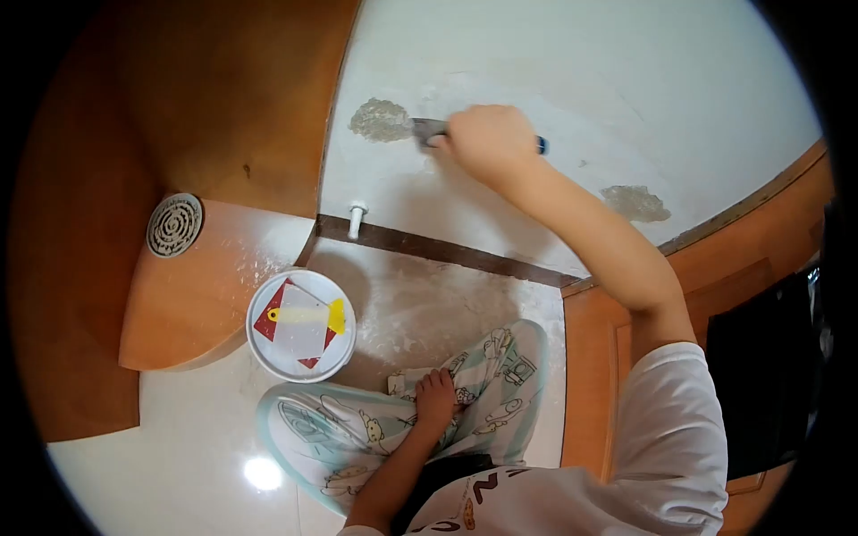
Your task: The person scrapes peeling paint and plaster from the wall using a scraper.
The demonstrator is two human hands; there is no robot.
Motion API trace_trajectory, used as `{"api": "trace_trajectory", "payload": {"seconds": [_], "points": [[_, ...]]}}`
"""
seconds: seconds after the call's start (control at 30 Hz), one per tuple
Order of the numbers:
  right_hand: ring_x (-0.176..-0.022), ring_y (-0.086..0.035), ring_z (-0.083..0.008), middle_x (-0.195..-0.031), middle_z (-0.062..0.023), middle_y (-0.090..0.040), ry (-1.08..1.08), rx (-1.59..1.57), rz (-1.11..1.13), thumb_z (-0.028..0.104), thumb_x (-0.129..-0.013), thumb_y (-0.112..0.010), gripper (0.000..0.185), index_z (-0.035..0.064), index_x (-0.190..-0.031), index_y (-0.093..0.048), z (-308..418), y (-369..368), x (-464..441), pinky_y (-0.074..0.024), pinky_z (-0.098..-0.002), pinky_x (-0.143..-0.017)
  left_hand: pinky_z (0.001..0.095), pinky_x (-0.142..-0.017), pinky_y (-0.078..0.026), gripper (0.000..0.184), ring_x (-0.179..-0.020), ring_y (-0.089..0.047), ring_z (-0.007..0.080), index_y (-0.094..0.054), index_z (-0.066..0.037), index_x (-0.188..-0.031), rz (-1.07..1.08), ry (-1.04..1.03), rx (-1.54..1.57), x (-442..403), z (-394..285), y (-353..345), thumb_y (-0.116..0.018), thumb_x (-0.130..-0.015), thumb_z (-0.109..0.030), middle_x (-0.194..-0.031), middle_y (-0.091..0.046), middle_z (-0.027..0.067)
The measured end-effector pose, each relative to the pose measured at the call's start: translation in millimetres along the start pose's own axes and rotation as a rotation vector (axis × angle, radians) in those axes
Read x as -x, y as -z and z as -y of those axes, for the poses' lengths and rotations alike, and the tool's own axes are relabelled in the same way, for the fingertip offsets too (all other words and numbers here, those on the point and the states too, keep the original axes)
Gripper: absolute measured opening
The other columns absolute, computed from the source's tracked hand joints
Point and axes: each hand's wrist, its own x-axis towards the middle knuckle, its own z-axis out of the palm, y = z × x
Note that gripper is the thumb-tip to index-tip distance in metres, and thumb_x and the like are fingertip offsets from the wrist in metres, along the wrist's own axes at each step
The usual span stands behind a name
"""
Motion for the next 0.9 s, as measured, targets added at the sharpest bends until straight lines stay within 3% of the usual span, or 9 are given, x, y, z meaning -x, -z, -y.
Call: {"api": "trace_trajectory", "payload": {"seconds": [0.13,0.23,0.33,0.63,0.77,0.9], "points": [[-0.062,-0.061,-0.0287,-0.065,-0.012,-0.062,-0.21,0.152,-0.187,0.046,-0.081,-0.053,0.043,0.0058,-0.07,-0.064,-66,11,33,-0.0482,-0.0385,-0.054,0.0438,-0.09,-0.037,0.083,-0.101,-0.048,0.033,-0.039,0.002,-0.116,0.052,0.016,0.036,-1,-2,2,-0.08,-0.052,-0.031,-0.109,-0.047,0.0174],[-0.06,-0.061,-0.0292,-0.063,-0.0121,-0.061,-0.245,0.192,-0.205,0.047,-0.08,-0.053,0.044,0.0051,-0.068,-0.063,-90,33,25,-0.0477,-0.039,-0.052,0.0441,-0.091,-0.036,0.084,-0.101,-0.048,0.0335,-0.039,0.002,-0.117,0.076,0.011,0.048,0,-1,1,-0.081,-0.052,-0.033,-0.11,-0.047,0.018],[-0.06,-0.061,-0.0288,-0.063,-0.0123,-0.061,-0.133,0.166,-0.256,0.046,-0.08,-0.054,0.044,0.005,-0.067,-0.063,-73,31,7,-0.0475,-0.0383,-0.052,0.0444,-0.091,-0.036,0.085,-0.1,-0.049,0.0337,-0.039,0.002,-0.116,0.081,0.041,0.073,-4,0,-6,-0.081,-0.051,-0.033,-0.108,-0.048,0.018],[-0.063,-0.062,-0.0273,-0.068,-0.0112,-0.063,-0.111,0.228,-0.204,0.039,-0.081,-0.055,0.036,0.0053,-0.071,-0.065,-70,52,6,-0.0482,-0.0374,-0.055,0.0435,-0.087,-0.038,0.079,-0.096,-0.05,0.0314,-0.04,0.002,-0.115,0.051,0.008,0.024,-6,1,-8,-0.079,-0.054,-0.031,-0.104,-0.049,0.0152],[-0.069,-0.062,-0.0269,-0.07,-0.0112,-0.063,-0.149,0.265,-0.132,0.038,-0.082,-0.054,0.036,0.0051,-0.073,-0.065,-58,50,2,-0.0485,-0.0373,-0.058,0.0437,-0.088,-0.038,0.079,-0.1,-0.049,0.0321,-0.04,0.002,-0.112,0.108,0.022,0.02,-4,-4,0,-0.079,-0.054,-0.037,-0.107,-0.048,0.0163],[-0.069,-0.062,-0.0264,-0.069,-0.0106,-0.063,-0.036,0.246,-0.163,0.038,-0.082,-0.054,0.036,0.005,-0.072,-0.065,-70,57,-4,-0.0485,-0.0364,-0.059,0.0429,-0.087,-0.038,0.081,-0.099,-0.049,0.032,-0.039,0.002,-0.113,0.088,0.012,0.002,-4,1,5,-0.078,-0.054,-0.037,-0.106,-0.049,0.0164]]}}
